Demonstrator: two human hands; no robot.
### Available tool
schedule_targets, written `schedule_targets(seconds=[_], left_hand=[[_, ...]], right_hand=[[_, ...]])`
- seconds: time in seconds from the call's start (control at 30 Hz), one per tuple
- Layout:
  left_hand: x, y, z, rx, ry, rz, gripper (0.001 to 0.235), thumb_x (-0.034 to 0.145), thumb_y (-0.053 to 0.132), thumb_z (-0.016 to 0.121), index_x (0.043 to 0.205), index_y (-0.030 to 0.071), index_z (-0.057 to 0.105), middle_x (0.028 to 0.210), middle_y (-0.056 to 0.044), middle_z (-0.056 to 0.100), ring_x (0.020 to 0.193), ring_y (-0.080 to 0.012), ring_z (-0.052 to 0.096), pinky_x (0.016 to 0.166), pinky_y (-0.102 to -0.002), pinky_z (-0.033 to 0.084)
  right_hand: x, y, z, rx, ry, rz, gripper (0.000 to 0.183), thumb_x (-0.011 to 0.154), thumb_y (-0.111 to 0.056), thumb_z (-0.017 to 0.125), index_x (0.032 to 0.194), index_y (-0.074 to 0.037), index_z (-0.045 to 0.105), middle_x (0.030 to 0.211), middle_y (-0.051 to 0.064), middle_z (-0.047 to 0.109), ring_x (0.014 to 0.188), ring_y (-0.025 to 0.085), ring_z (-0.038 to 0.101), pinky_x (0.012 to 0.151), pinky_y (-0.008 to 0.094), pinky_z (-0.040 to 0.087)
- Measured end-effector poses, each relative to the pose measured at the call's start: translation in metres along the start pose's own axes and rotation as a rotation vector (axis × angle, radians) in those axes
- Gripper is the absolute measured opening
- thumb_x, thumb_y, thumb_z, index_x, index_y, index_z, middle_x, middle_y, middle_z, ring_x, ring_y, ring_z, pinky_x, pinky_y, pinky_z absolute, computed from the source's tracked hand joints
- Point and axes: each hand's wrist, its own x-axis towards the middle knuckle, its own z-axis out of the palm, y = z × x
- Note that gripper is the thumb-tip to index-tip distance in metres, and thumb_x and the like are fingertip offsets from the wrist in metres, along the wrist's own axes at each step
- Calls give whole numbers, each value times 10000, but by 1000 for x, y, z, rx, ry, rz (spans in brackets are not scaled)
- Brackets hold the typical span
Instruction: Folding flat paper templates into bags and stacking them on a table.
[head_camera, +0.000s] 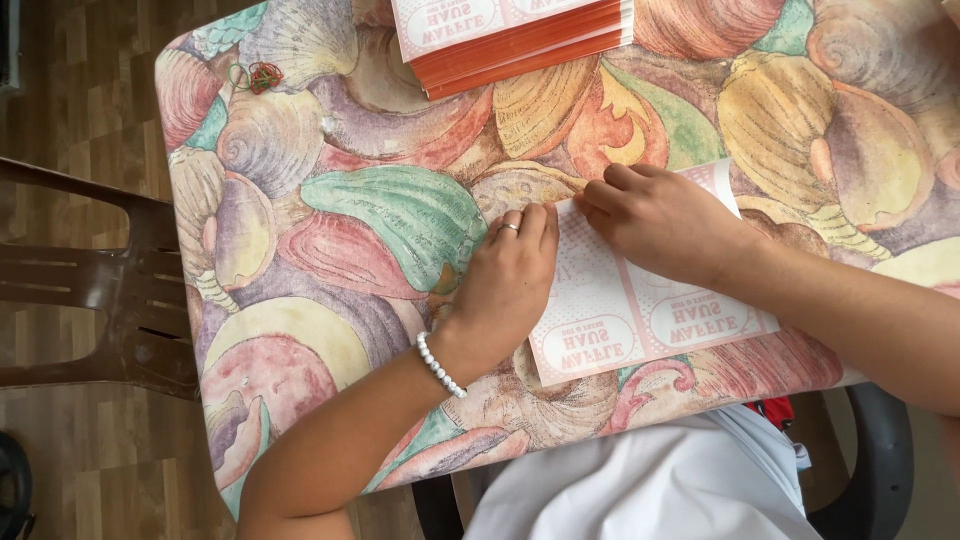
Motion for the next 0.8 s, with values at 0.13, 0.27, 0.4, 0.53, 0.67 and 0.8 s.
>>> schedule_targets(seconds=[0.13,0.27,0.4,0.53,0.67,0.8], left_hand=[[1,-2,-1,-52,-29,-32,441,867,-3,575,1294,-111,571,1066,-173,557,965,-272,642,818,-356,598],[2,-6,-7,-56,-25,-19,436,877,4,570,1298,-109,565,1087,-164,556,995,-264,630,841,-335,592],[1,-9,1,-90,-15,-13,388,882,18,551,1256,-84,578,1016,-112,539,905,-223,620,785,-308,591],[1,-10,0,-60,-23,-2,409,867,46,560,1263,-58,573,985,-80,519,881,-201,604,745,-286,589],[3,-6,-1,19,-53,-48,339,897,58,607,1236,48,612,1013,-44,562,856,-180,569,606,-242,527],[3,-5,-2,56,-62,-49,351,906,84,590,1255,53,598,1015,-32,561,878,-176,564,636,-245,523]], right_hand=[[2,0,-2,-16,-27,17,136,957,-86,637,822,-101,646,818,-8,512,807,178,557,726,304,501],[5,5,-14,2,-44,24,119,956,-119,650,843,-94,677,856,-2,560,857,176,593,768,301,506],[-4,14,-14,14,-104,41,163,978,-118,615,839,-112,700,875,-4,587,877,162,596,807,298,514],[-24,24,-2,15,-113,75,144,958,-120,623,842,-95,704,926,8,631,930,192,628,822,321,518],[-36,32,0,76,-161,117,119,1013,-98,628,920,-100,703,928,-16,608,825,199,591,736,342,568],[-44,33,3,59,-146,98,134,947,-56,655,1066,-92,706,995,-13,596,821,193,571,683,332,584]])
